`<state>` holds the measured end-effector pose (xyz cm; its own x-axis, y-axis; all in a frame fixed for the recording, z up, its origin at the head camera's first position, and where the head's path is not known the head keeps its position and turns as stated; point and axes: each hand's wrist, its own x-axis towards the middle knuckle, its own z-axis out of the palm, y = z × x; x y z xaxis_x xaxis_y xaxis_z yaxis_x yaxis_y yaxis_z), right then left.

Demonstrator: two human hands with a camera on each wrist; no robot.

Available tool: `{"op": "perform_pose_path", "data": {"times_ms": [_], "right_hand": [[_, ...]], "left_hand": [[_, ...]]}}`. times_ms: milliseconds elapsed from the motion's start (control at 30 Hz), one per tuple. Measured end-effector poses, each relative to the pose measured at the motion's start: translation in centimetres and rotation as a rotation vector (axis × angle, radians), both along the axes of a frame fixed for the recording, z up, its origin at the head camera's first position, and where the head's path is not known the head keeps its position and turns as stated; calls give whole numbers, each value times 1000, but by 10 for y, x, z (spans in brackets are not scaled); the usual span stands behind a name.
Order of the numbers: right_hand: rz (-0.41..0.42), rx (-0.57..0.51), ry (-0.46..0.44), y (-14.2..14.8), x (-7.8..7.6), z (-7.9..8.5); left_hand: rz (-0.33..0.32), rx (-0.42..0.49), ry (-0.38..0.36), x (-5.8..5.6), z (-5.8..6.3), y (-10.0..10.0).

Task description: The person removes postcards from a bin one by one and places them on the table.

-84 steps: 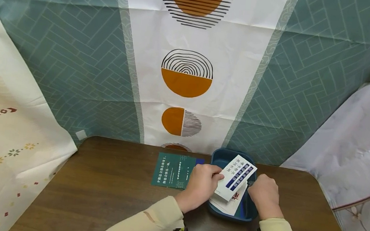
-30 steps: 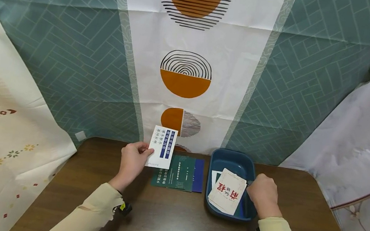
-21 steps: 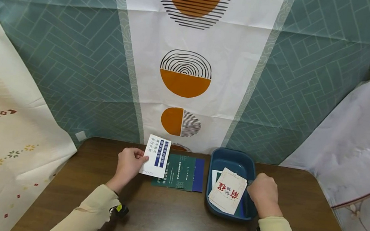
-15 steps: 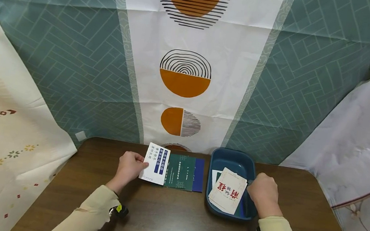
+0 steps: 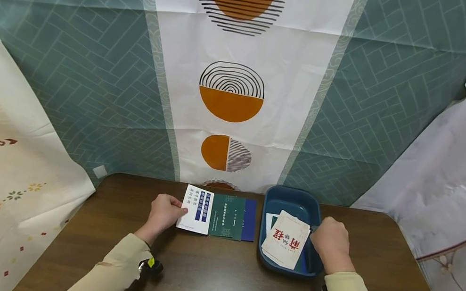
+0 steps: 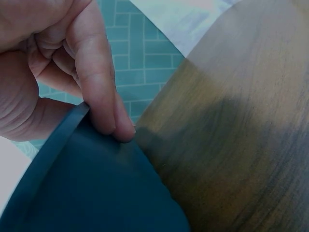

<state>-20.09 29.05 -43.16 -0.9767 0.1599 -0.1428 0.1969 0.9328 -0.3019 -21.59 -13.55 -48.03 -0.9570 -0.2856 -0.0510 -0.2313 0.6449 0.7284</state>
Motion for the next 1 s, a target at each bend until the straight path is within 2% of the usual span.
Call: {"op": "perform_pose_path", "data": {"times_ms": [233,600,1000], "right_hand": [[-4,4,2,0,-1,0],[0,-5,-13,0,-1,0],[-6,3,-14,-2,1,1]], "left_hand": [[1,-15,-8,-2,-7,-2],[19,-99,-12,1,-12,1],[12,-155,10,-1,-19,0]]}}
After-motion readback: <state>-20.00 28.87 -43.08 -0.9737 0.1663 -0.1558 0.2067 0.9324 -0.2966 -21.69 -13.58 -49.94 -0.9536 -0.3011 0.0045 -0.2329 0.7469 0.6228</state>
